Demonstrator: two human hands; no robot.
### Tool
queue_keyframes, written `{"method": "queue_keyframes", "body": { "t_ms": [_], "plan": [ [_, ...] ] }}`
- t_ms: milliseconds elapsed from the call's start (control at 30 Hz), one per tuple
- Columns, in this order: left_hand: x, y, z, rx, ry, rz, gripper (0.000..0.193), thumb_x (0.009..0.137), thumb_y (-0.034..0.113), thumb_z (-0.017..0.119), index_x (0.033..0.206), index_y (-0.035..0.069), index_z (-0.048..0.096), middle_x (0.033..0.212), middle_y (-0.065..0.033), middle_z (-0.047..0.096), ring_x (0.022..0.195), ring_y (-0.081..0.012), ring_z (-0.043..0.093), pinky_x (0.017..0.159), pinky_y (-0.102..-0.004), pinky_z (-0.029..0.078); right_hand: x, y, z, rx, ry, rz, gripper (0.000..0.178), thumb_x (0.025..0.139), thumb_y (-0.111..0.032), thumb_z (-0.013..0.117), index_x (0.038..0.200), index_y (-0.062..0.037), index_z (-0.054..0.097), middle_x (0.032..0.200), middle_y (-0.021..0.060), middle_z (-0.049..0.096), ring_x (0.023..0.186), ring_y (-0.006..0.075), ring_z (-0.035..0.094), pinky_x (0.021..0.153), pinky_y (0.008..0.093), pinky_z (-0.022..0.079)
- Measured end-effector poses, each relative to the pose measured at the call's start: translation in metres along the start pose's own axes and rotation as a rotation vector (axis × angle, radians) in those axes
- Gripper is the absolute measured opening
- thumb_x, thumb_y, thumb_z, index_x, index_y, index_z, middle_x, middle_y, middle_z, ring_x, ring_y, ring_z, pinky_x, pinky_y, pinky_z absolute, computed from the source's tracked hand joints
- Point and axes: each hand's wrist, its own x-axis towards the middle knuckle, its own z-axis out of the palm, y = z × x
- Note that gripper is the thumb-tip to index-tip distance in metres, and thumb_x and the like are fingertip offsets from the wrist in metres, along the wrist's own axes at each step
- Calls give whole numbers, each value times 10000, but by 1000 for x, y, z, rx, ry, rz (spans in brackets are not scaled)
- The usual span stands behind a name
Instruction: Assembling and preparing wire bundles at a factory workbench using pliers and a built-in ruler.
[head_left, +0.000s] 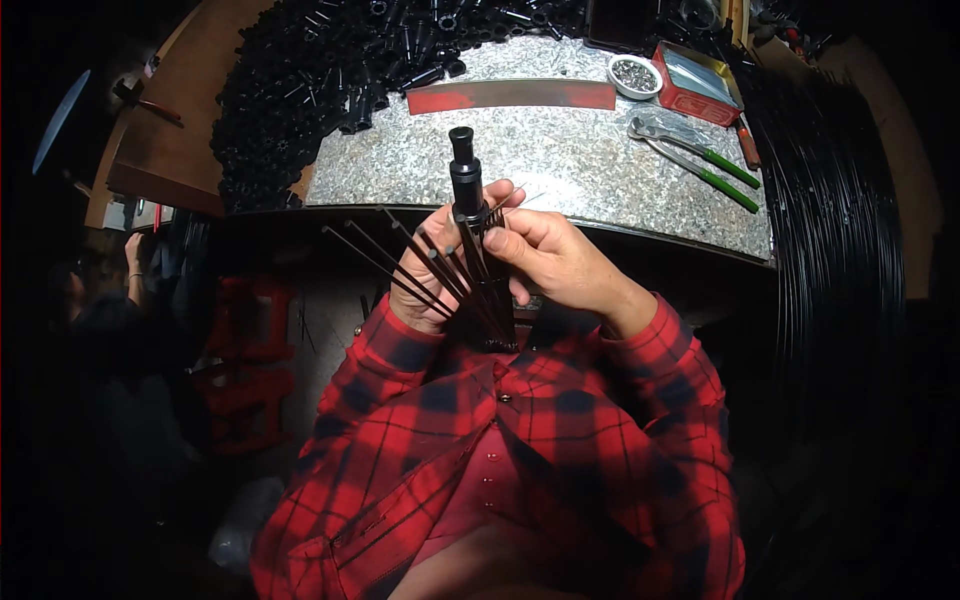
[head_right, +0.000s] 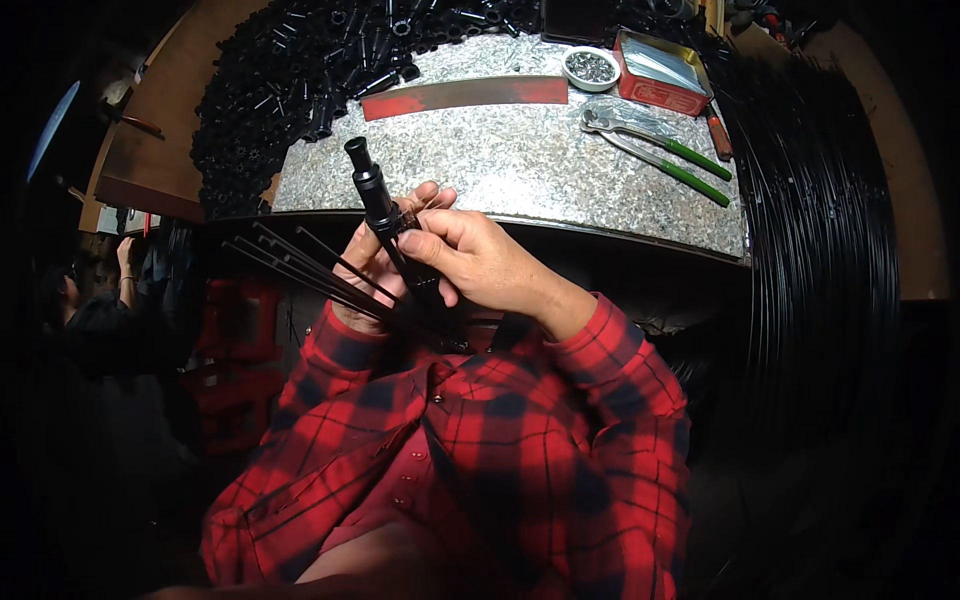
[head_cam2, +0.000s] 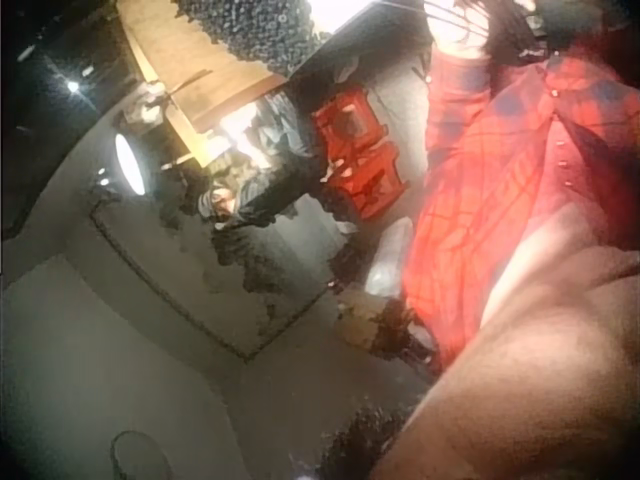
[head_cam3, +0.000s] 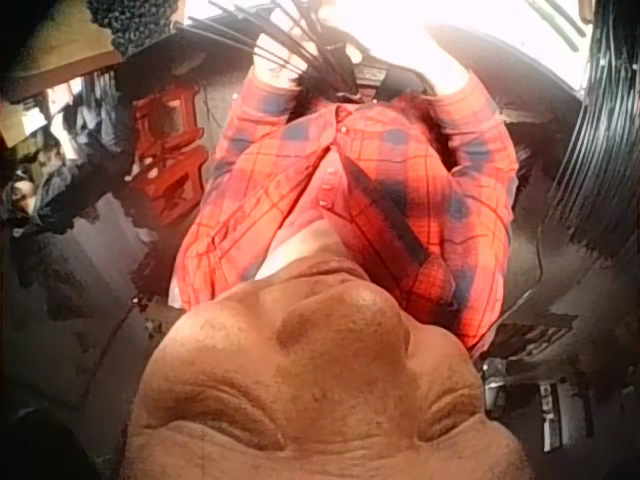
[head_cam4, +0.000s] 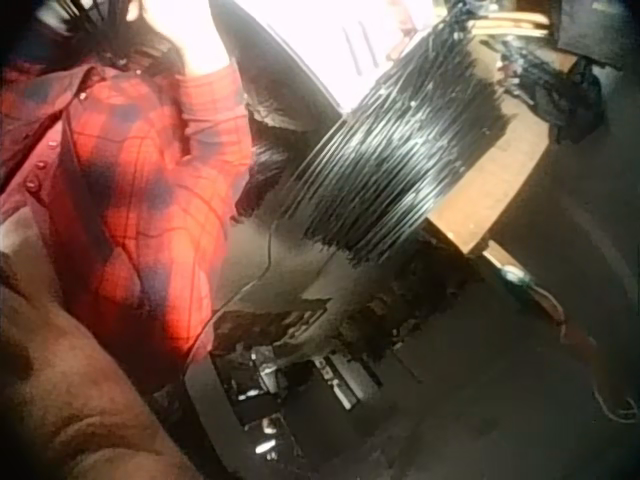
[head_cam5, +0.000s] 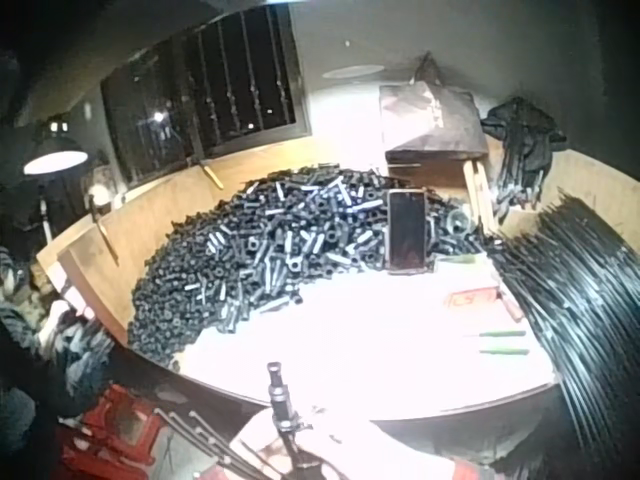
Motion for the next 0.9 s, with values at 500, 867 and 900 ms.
{"method": "queue_keyframes", "body": {
  "t_ms": [500,867,900],
  "plan": [
    [9,16,0,-10,-171,-112,576,842,231,617,1279,-67,390,1380,-190,344,1293,-315,323,1037,-434,341,2,-6,2,-46,-57,-28,174,906,-168,536,792,-37,541,590,-27,488,466,31,462,453,196,370],
    [-3,40,10,233,271,362,445,872,192,580,1231,-42,462,1189,-131,546,981,-204,587,870,-316,468,32,-10,29,-515,288,-412,160,844,-81,556,770,51,507,689,156,482,625,297,506,569,346,398],
    [-8,41,13,230,350,421,403,874,174,578,1208,-34,490,1159,-117,570,949,-181,599,849,-296,475,35,-10,32,-511,272,-421,160,844,-81,556,770,51,507,689,156,482,625,297,506,569,346,398]
  ]
}}
